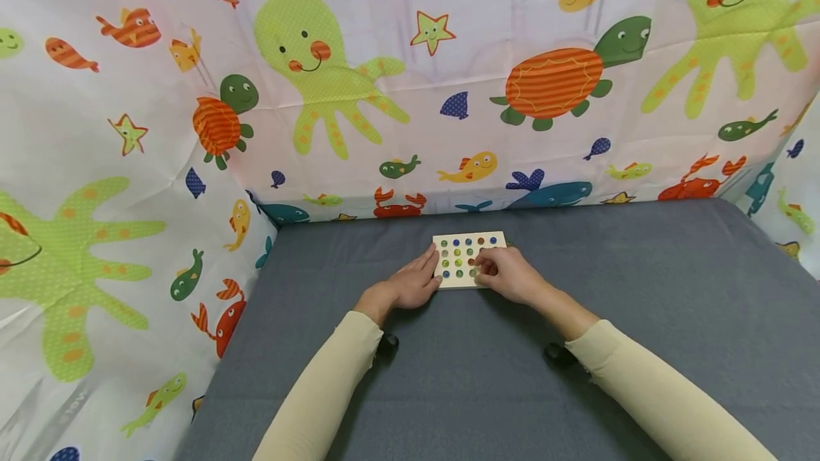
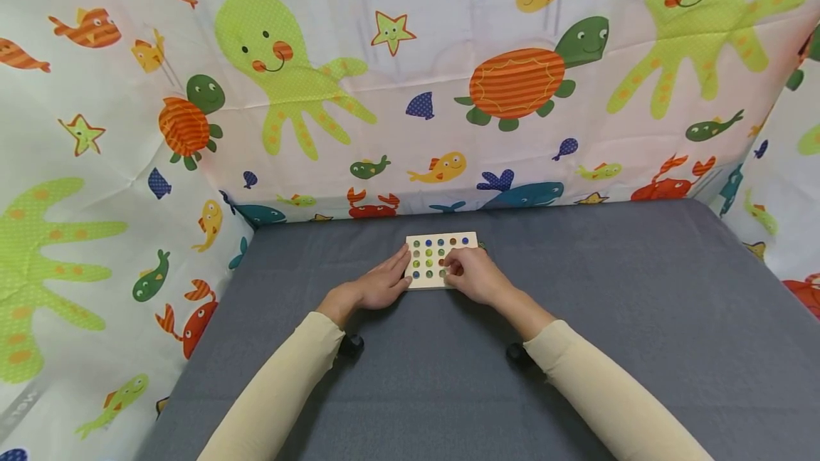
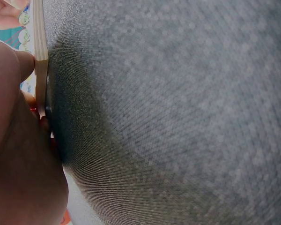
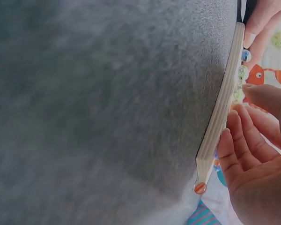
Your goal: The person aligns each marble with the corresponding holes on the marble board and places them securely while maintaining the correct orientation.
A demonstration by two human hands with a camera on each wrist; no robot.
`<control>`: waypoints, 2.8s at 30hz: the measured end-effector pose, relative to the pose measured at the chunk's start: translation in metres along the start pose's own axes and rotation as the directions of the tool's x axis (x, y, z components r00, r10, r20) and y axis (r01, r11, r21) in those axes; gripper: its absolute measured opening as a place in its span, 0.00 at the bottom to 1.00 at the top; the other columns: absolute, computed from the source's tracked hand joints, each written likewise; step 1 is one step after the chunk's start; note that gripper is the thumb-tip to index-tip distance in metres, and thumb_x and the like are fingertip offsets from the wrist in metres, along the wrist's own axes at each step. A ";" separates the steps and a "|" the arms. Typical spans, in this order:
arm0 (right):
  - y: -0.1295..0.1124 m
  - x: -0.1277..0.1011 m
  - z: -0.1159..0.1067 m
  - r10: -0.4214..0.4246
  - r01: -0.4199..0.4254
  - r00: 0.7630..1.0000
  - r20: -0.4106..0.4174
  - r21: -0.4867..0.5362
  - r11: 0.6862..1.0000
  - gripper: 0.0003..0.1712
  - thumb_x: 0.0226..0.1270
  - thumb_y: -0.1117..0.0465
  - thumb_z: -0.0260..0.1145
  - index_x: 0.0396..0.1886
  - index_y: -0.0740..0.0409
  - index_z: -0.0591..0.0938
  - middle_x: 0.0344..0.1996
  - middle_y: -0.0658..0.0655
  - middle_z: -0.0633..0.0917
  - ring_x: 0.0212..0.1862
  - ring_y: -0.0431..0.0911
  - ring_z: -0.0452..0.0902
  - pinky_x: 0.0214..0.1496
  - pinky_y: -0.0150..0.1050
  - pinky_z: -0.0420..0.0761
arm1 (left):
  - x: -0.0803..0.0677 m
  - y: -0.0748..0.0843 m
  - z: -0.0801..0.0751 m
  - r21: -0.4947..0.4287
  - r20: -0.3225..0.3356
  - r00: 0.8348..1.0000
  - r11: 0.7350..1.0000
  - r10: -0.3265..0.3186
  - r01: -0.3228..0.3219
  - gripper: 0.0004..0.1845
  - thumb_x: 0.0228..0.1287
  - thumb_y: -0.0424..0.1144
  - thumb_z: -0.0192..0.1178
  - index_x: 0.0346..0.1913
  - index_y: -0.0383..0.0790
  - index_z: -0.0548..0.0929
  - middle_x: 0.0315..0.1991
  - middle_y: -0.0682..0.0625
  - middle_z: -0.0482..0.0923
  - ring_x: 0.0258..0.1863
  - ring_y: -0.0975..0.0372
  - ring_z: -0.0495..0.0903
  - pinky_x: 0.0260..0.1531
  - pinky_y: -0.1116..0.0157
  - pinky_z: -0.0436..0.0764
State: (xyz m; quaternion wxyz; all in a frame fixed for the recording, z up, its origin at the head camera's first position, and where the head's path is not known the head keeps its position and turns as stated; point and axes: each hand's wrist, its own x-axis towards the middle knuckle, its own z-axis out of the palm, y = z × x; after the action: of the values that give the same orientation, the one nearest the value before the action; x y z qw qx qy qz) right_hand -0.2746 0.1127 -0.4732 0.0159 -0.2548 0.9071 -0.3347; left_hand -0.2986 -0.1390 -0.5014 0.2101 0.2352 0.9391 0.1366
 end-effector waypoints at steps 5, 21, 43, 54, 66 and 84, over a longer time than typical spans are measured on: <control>0.001 -0.009 -0.007 -0.006 0.006 1.000 -0.026 0.014 1.000 0.10 0.67 0.66 0.72 0.45 0.65 0.86 0.32 0.53 0.85 0.35 0.44 0.78 0.40 0.42 0.81 | 0.001 -0.001 0.001 0.001 -0.003 1.000 1.000 0.000 0.000 0.36 0.84 0.54 0.35 0.83 0.46 0.36 0.84 0.55 0.26 0.82 0.63 0.33 0.79 0.59 0.43; 0.027 -0.025 -0.037 0.042 -0.044 0.996 -0.084 -0.022 0.999 0.11 0.68 0.66 0.71 0.47 0.67 0.85 0.34 0.56 0.86 0.36 0.47 0.80 0.40 0.45 0.81 | -0.004 0.003 0.000 0.034 -0.019 1.000 0.999 0.011 -0.011 0.36 0.84 0.54 0.34 0.84 0.44 0.36 0.84 0.53 0.27 0.82 0.62 0.34 0.79 0.60 0.44; 0.053 -0.015 -0.043 0.144 -0.148 0.987 -0.074 -0.059 0.987 0.15 0.70 0.65 0.70 0.51 0.70 0.84 0.43 0.65 0.86 0.41 0.53 0.81 0.45 0.52 0.82 | 0.000 -0.001 0.004 0.007 -0.015 1.000 1.000 0.012 -0.012 0.36 0.84 0.54 0.35 0.83 0.44 0.36 0.84 0.53 0.26 0.82 0.61 0.33 0.79 0.59 0.43; 0.054 -0.007 -0.040 0.194 -0.199 0.978 -0.074 -0.059 0.978 0.15 0.71 0.64 0.69 0.51 0.71 0.84 0.42 0.65 0.86 0.42 0.55 0.81 0.47 0.53 0.82 | 0.005 -0.003 0.004 -0.006 -0.002 1.000 1.000 0.006 -0.006 0.37 0.84 0.55 0.36 0.83 0.46 0.36 0.84 0.55 0.26 0.82 0.63 0.32 0.79 0.59 0.44; 0.058 -0.002 -0.038 0.242 -0.244 0.968 -0.072 -0.033 0.969 0.15 0.72 0.62 0.68 0.49 0.70 0.85 0.40 0.64 0.86 0.40 0.53 0.80 0.45 0.51 0.81 | 0.005 -0.005 0.003 0.000 -0.002 1.000 1.000 0.008 -0.008 0.37 0.84 0.55 0.36 0.83 0.46 0.36 0.84 0.55 0.26 0.82 0.62 0.33 0.79 0.59 0.44; 0.057 0.003 -0.033 0.277 -0.282 0.958 -0.078 -0.050 0.958 0.14 0.73 0.62 0.67 0.48 0.70 0.86 0.40 0.64 0.86 0.40 0.53 0.78 0.47 0.51 0.81 | 0.002 -0.002 0.004 0.032 -0.029 0.999 0.999 0.020 -0.020 0.37 0.84 0.54 0.36 0.83 0.43 0.37 0.84 0.52 0.28 0.82 0.61 0.34 0.79 0.59 0.45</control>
State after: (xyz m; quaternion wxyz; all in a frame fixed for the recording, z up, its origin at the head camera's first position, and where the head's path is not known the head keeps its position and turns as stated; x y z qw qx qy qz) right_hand -0.3095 0.1683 -0.4821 0.0235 -0.1126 0.9437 -0.3103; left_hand -0.2990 -0.1392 -0.5058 0.1912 0.2459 0.9417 0.1271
